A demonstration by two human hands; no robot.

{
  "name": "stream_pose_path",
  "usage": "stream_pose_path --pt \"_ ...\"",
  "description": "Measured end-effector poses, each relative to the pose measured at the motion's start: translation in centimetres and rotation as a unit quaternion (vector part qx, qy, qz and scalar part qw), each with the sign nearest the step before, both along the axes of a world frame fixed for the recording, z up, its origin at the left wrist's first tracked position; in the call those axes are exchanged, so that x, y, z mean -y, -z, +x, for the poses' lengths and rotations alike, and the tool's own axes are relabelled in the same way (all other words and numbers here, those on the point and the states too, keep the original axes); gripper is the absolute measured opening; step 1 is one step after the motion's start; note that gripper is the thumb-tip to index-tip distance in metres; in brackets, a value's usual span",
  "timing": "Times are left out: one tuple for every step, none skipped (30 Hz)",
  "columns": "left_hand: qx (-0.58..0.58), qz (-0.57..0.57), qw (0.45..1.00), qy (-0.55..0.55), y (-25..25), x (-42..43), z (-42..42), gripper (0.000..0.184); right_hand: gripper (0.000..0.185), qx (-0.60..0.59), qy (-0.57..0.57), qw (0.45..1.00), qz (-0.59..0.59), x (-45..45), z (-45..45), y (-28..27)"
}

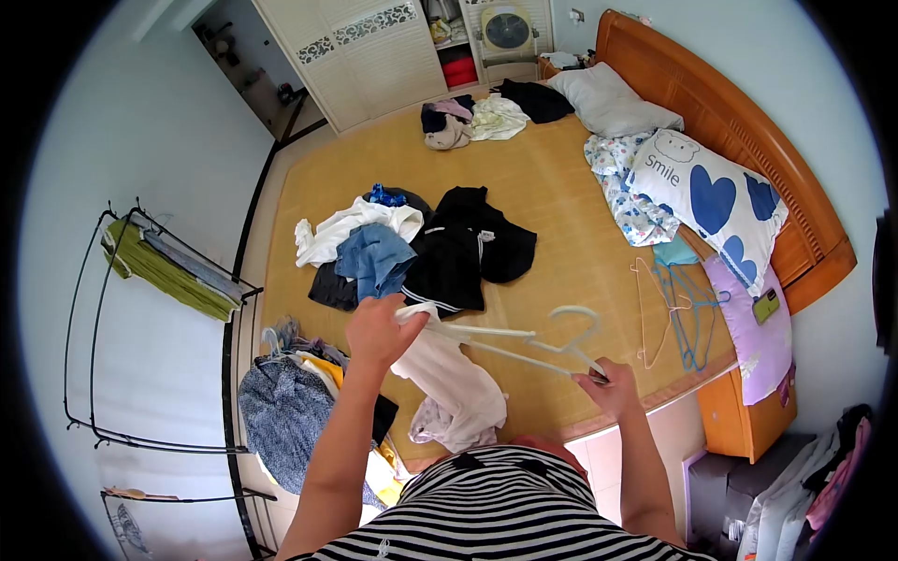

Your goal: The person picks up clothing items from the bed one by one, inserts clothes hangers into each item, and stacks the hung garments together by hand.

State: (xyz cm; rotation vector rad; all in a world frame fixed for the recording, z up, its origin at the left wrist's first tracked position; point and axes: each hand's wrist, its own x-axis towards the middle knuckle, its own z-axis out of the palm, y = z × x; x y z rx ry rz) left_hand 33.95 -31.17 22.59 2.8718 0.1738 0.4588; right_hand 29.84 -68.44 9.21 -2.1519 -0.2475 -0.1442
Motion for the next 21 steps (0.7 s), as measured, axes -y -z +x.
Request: stream_pose_path --pt "-0.002 0.007 1.000 0.005 -0.3 -0.2 -0.1 0.041 0.035 0.004 -0.002 1.000 0.000 0.0 0.2 -0.3" --pt "0.001 0.008 1.000 0.003 -0.8 -0.2 -0.1 0.041 0.036 0.019 -0.011 1.000 0.011 0.0 0.2 -0.6" --pt "-0.005 0.016 1.000 0.010 -1.2 -0.2 -0.2 0.045 0.036 0.034 -0.020 0.999 0.021 -0.1 0.2 -1.1" --pt "-0.012 0.024 0.999 0.018 -1.6 0.0 -0.3 0.049 0.036 0.034 -0.022 0.999 0.020 -0.2 0.2 -1.6" --pt "-0.012 0.023 1.000 0.018 -2.0 0.5 -0.5 0.049 0.035 0.038 -0.028 0.999 0.014 -0.4 0.2 -2.1" --pt "-0.012 0.034 0.998 0.048 -2.4 1.3 -0.7 0.051 0.034 0.042 -0.033 0.999 0.006 -0.6 0.3 -2.6" --pt "-0.011 0.045 0.996 0.078 -2.6 2.0 -0.9 0.052 0.034 0.042 -0.033 0.999 0.003 -0.9 0.4 -3.0" --pt "-0.011 0.042 0.996 0.078 -2.6 2.4 -0.9 0.052 0.034 0.046 -0.039 0.998 -0.015 -1.2 0.6 -3.3" --pt "0.015 0.048 0.993 0.105 -2.6 2.8 -1.0 0.053 0.034 0.050 -0.045 0.997 -0.032 -1.6 0.7 -3.5" --pt "0.041 0.055 0.989 0.131 -2.6 3.1 -1.1 0.054 0.034 0.050 -0.045 0.997 -0.032 -1.9 0.9 -3.7" --pt "0.041 0.055 0.989 0.131 -2.8 3.4 -1.2 0.054 0.034 0.053 -0.047 0.997 -0.041 -2.2 1.0 -3.9" --pt "0.025 0.052 0.989 0.134 -3.0 3.8 -1.3 0.053 0.034 0.055 -0.050 0.996 -0.049 -2.3 1.1 -4.0" --pt "0.009 0.049 0.989 0.136 -3.1 4.0 -1.4 0.052 0.034 0.055 -0.050 0.996 -0.049 -2.3 1.2 -4.0" --pt "0.009 0.048 0.989 0.136 -3.0 4.1 -1.5 0.052 0.034 0.063 -0.053 0.995 -0.051 -2.3 1.4 -3.9" --pt "-0.003 0.042 0.989 0.140 -2.9 4.1 -1.7 0.045 0.034 0.072 -0.056 0.995 -0.052 -2.3 1.6 -4.0" --pt "-0.014 0.037 0.989 0.143 -2.9 4.2 -1.7 0.039 0.034 0.071 -0.055 0.995 -0.052 -2.2 1.7 -4.1" --pt "-0.015 0.037 0.989 0.144 -3.0 4.3 -1.8 0.039 0.035 0.075 -0.061 0.994 -0.054 -2.0 1.8 -4.4" --pt "-0.021 0.030 0.987 0.153 -3.2 4.5 -1.9 0.034 0.035 0.078 -0.067 0.993 -0.055 -1.9 2.0 -4.6" --pt "-0.029 0.023 0.986 0.163 -3.3 4.7 -1.9 0.030 0.035 0.077 -0.066 0.993 -0.055 -1.9 2.3 -4.7" --pt "-0.030 0.023 0.986 0.165 -2.9 4.6 -1.8 0.030 0.035 0.106 -0.079 0.990 -0.057 -1.9 2.5 -4.9" --pt "-0.037 -0.009 0.980 0.195 -2.5 4.4 -1.5 0.029 0.034 0.134 -0.091 0.985 -0.060 -1.9 2.7 -5.0"
